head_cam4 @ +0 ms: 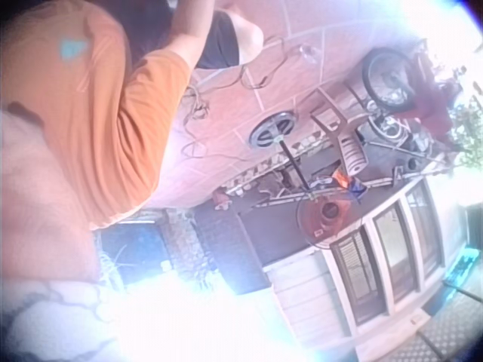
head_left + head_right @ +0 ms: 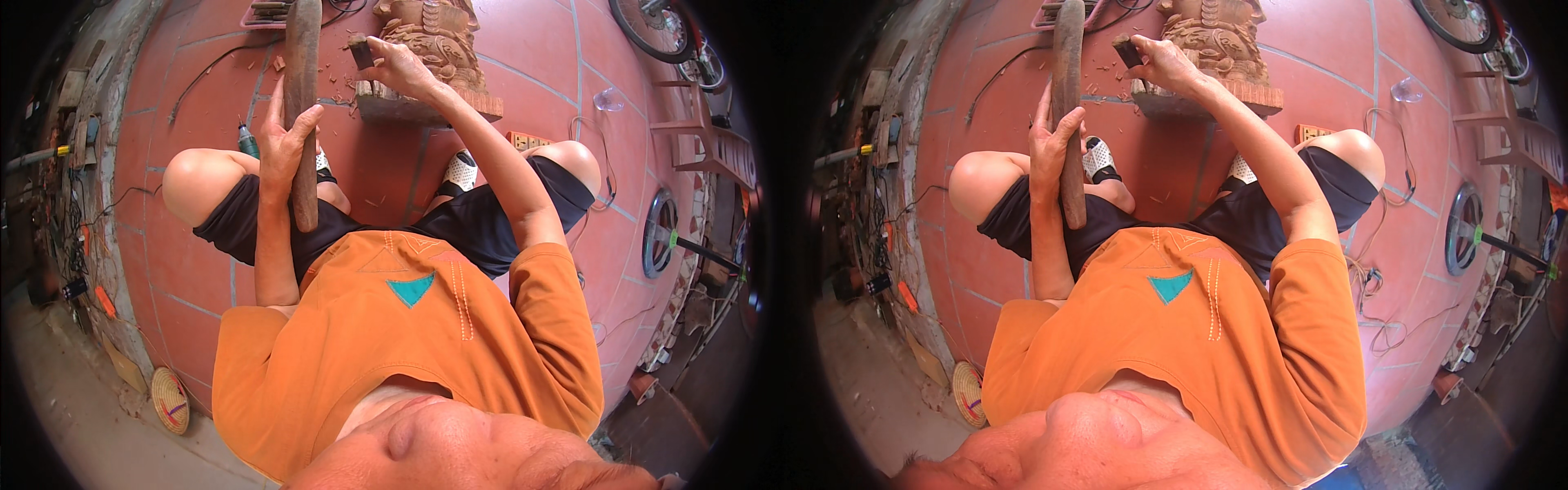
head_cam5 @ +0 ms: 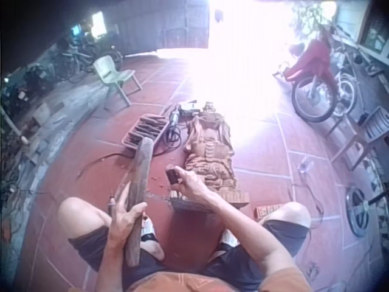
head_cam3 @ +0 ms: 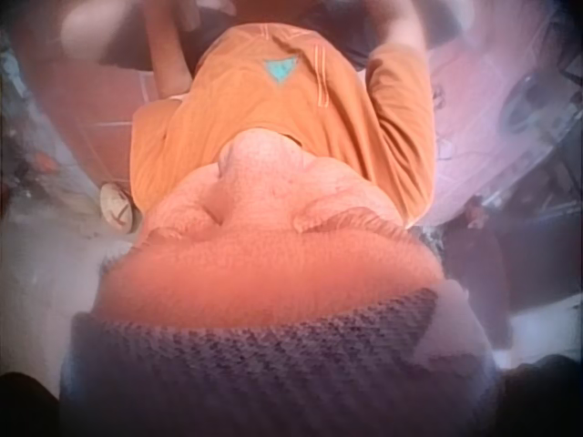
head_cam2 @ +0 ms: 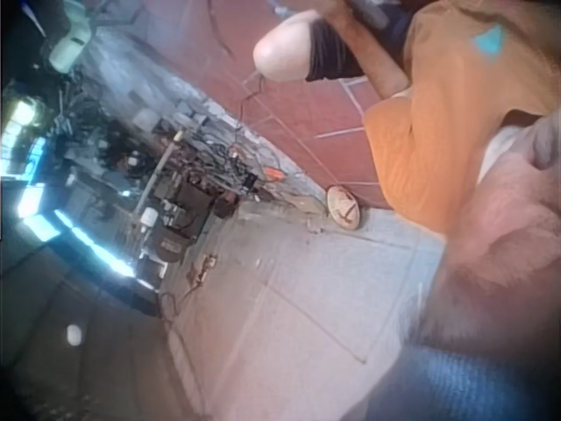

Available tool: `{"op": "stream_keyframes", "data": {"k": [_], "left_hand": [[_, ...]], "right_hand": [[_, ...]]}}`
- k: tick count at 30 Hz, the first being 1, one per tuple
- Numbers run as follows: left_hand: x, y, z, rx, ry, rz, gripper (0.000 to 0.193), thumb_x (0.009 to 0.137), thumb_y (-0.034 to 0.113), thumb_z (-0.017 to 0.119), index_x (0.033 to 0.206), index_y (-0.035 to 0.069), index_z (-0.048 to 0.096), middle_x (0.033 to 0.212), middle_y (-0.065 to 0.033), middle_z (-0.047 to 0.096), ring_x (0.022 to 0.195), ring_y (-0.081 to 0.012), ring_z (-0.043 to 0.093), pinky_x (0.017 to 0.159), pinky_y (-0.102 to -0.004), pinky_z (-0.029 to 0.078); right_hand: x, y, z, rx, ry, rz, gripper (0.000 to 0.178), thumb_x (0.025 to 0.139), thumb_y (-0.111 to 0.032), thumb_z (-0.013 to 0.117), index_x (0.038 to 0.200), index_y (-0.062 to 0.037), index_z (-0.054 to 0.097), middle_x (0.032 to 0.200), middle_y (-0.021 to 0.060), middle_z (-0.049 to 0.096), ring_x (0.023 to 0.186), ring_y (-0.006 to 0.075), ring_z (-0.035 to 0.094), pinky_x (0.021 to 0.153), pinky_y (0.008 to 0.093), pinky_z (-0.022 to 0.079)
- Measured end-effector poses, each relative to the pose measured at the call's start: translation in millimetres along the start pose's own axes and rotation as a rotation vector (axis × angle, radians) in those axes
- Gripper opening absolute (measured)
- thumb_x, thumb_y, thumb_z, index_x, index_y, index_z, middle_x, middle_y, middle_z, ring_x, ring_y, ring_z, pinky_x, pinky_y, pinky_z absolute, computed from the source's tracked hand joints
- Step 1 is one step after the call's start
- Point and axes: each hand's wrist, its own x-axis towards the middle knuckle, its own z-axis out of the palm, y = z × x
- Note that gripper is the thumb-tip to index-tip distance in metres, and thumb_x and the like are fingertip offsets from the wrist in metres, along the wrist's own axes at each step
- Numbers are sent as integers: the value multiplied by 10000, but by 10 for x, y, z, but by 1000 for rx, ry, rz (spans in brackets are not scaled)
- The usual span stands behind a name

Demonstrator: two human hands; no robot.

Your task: The person sits on the floor and carves a wooden sculpture using a chisel and mallet. They repeatedly strike the chisel to shape the wood, occasionally adjusting their grip and position.

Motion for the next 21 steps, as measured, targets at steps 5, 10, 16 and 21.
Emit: {"op": "stream_keyframes", "data": {"k": [5, 10, 16, 21], "left_hand": [[-4, 45, -6, -36, -3, -20, 730, 976, 141, 698, 1600, 63, 328, 809, -26, 601, 604, -73, 574, 509, -218, 513], [-15, 76, 21, -118, 34, 80, 767, 955, 150, 712, 1605, 50, 317, 822, -29, 600, 615, -85, 577, 550, -236, 513], [10, -82, 53, 561, 17, 124, 813, 949, 190, 731, 1610, 9, 295, 1169, -127, 696, 943, -212, 685, 882, -324, 548], [29, -113, -5, 140, 7, 77, 764, 964, 135, 705, 1609, 35, 307, 972, -50, 653, 683, -82, 598, 592, -231, 506]], "right_hand": [[-61, -119, -32, -61, 20, -3, 534, 851, -241, 825, 1308, -84, 599, 1138, 186, 747, 1032, 332, 738, 863, 440, 569], [-31, -133, 28, -119, 2, -70, 615, 822, -312, 846, 1327, -68, 594, 1126, 229, 736, 1028, 400, 723, 879, 468, 570], [12, -144, 74, -120, -39, -98, 616, 820, -311, 840, 1326, -55, 600, 1083, 231, 740, 1011, 400, 722, 867, 460, 569], [49, -102, 93, -109, -44, -133, 591, 813, -299, 834, 1306, -57, 616, 1043, 227, 742, 987, 398, 722, 839, 461, 562]]}}
